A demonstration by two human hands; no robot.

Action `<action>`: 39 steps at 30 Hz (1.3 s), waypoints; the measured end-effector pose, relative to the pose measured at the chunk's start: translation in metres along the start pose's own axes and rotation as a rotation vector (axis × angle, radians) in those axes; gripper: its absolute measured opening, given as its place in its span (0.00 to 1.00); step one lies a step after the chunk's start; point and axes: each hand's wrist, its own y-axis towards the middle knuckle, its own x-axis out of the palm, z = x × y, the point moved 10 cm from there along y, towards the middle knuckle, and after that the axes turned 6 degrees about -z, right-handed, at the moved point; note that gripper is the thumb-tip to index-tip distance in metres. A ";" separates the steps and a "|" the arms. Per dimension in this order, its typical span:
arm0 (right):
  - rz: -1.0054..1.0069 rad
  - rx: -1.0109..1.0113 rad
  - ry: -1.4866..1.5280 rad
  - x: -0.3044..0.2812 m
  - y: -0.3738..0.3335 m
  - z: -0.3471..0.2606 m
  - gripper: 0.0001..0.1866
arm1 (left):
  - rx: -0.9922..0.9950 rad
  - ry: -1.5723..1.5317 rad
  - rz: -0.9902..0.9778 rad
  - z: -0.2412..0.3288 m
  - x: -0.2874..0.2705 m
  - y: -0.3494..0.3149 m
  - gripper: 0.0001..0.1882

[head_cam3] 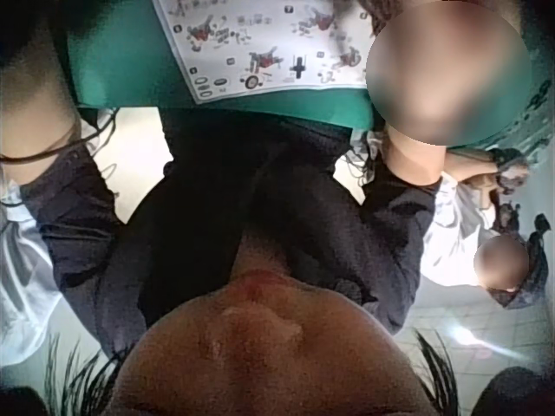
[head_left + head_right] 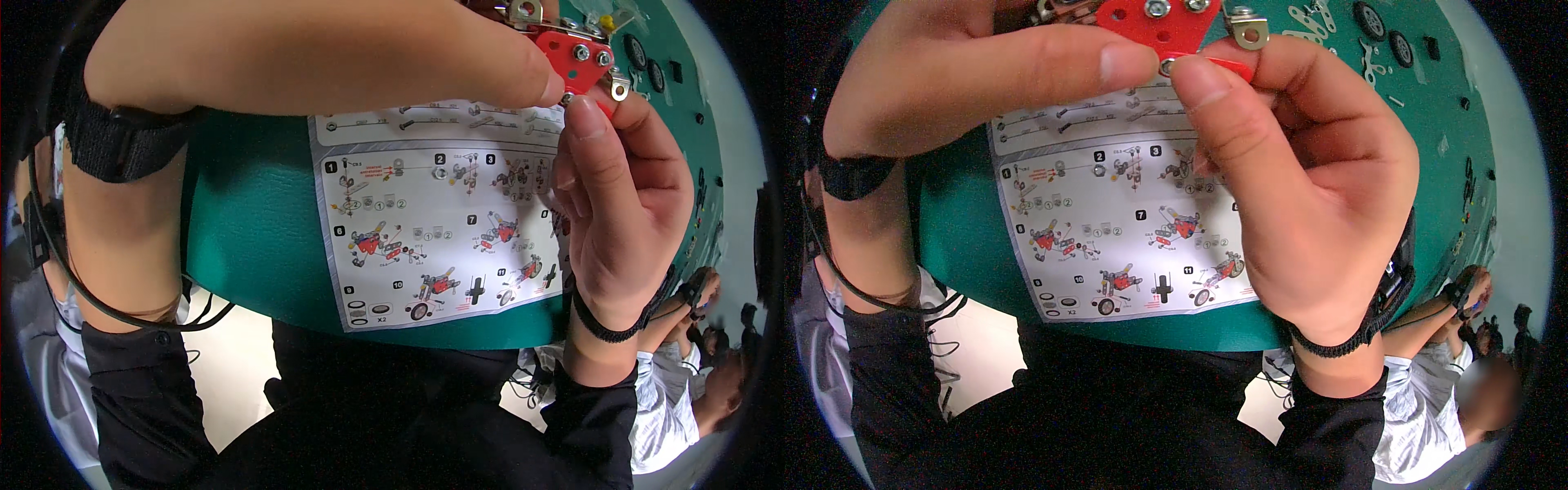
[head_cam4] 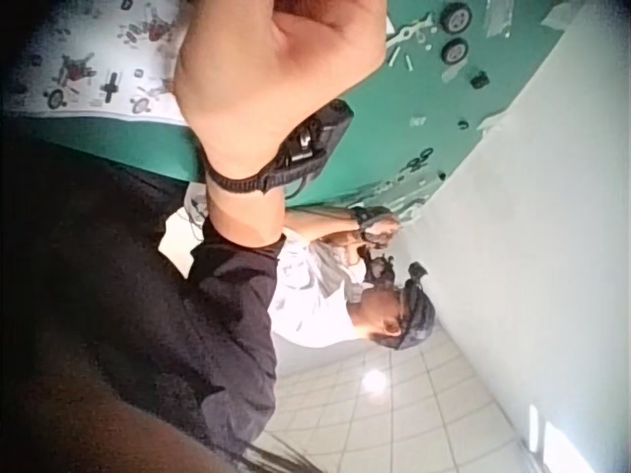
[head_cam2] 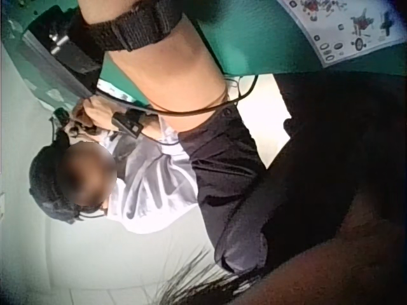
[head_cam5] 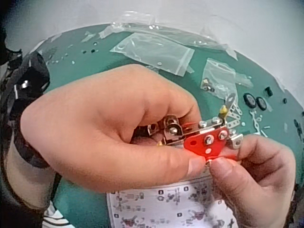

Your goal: The person looks at the instructions, opens a plastic bag, and removes a red metal plate. They pick up a small metal assembly, align the red plate against it, and join them by inserting a screw.

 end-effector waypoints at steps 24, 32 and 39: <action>-0.004 0.004 -0.010 0.000 0.001 -0.001 0.12 | 0.008 -0.044 0.055 -0.003 -0.003 -0.002 0.18; 0.021 -0.029 -0.050 0.000 0.001 -0.002 0.11 | 0.008 -0.058 0.073 -0.005 -0.005 -0.003 0.19; 0.005 -0.017 -0.039 -0.001 0.002 -0.002 0.12 | 0.010 -0.071 0.095 -0.003 -0.006 -0.006 0.19</action>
